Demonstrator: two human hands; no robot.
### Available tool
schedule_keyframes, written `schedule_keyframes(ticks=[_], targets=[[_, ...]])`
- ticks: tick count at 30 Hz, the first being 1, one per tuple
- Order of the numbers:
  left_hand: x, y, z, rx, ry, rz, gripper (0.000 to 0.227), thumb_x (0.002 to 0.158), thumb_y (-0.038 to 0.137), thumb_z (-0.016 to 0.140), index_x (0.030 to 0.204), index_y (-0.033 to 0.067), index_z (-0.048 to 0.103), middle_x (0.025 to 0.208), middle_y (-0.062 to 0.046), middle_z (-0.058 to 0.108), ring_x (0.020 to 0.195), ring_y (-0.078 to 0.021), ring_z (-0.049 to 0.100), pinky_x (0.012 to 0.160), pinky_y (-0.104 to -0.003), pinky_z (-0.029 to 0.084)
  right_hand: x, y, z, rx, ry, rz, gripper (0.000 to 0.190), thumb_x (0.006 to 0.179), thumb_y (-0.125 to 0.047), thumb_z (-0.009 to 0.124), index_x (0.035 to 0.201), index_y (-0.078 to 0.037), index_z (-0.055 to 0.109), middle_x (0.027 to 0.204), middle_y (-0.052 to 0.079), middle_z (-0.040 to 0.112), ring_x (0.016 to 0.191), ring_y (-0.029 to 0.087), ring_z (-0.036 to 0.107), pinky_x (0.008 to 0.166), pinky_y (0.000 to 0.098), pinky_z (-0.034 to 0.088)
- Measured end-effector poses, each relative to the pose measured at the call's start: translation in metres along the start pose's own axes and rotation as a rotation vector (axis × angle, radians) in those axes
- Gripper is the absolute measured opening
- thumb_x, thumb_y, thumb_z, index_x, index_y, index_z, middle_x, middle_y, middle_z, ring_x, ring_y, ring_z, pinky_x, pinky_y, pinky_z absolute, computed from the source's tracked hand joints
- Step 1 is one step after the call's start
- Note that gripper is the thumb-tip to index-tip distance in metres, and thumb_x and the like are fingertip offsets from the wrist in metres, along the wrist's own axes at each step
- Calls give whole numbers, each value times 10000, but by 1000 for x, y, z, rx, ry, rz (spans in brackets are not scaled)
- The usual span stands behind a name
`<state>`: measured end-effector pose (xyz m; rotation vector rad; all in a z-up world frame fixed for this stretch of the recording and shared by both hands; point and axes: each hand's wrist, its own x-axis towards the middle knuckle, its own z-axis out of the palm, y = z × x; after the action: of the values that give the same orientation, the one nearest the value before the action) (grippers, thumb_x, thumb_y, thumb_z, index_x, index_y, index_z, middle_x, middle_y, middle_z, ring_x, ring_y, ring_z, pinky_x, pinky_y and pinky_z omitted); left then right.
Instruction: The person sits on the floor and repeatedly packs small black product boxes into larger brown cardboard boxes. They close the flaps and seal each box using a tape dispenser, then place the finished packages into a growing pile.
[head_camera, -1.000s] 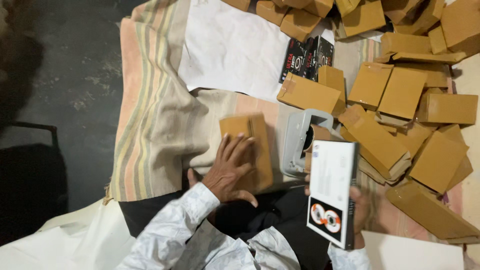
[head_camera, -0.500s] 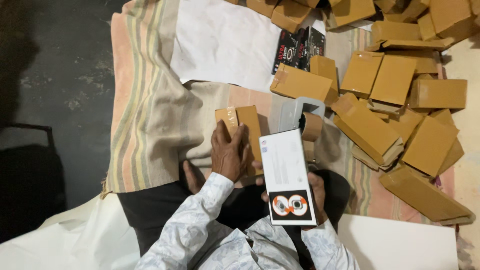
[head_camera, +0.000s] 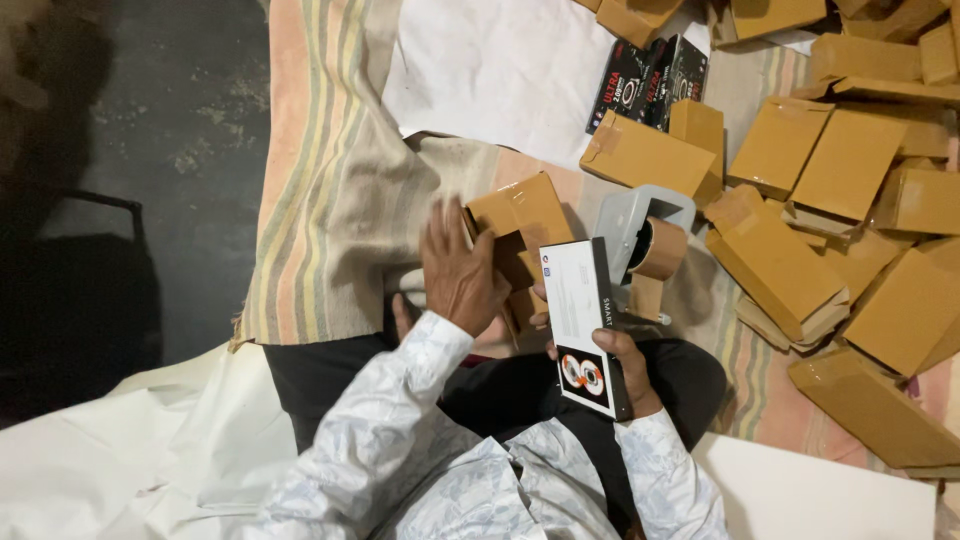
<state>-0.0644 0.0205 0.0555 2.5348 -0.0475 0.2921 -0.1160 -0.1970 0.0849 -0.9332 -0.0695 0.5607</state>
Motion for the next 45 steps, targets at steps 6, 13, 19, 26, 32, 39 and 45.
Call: schedule_keyframes(ticks=[6,13,19,26,32,39,45], targets=[[55,-5,3,345,-249,377,330,756,198,749,1075,114,761,1242,-151,631,1295,-333,506,1195,-549,229,12,-5,8,-1393,177,-329,1049,673,-309,830,1579,-43,374,1444,230,480,1300,388,518,1094,468,421],[81,-7,14,157,-423,296,241,830,141,635,922,257,826,820,-107,737,813,-269,690,1007,-401,361,26,-30,11,-1953,381,-466,1093,603,-314,867,1575,-151,394,1424,217,472,1265,444,489,1009,584,415],[98,-4,0,103,-603,249,471,914,520,649,877,86,827,797,-130,775,720,-273,645,907,-430,403,37,-49,20,-2047,297,-474,1094,601,-356,884,1567,-172,405,1428,201,474,1215,425,492,1000,563,411],[100,-27,7,-766,-675,-243,563,811,493,789,955,-51,779,809,-148,788,698,-240,741,687,-343,590,41,-75,15,-2010,395,-865,1052,685,-436,880,1534,-51,393,1456,225,445,1279,390,459,1039,559,383],[81,-60,30,-1066,-463,-337,522,914,434,741,1054,-69,750,915,-138,787,762,-167,724,748,-280,572,-3,-19,7,-912,880,-414,157,1022,-21,616,1160,37,662,973,228,653,805,301,573,729,384,463],[60,-70,29,-1157,-225,-331,471,990,415,617,1110,-40,615,896,-84,696,687,-168,672,650,-276,561,19,34,-3,-1817,402,-676,405,860,-130,692,1234,20,662,1333,231,651,1164,384,638,980,449,530],[27,-52,34,-997,291,-294,451,1086,417,551,1147,-23,633,953,-57,673,798,-102,585,688,-273,512,62,30,-21,-2018,362,-769,359,892,-228,689,1163,7,703,1145,155,722,962,291,684,818,414,532]])
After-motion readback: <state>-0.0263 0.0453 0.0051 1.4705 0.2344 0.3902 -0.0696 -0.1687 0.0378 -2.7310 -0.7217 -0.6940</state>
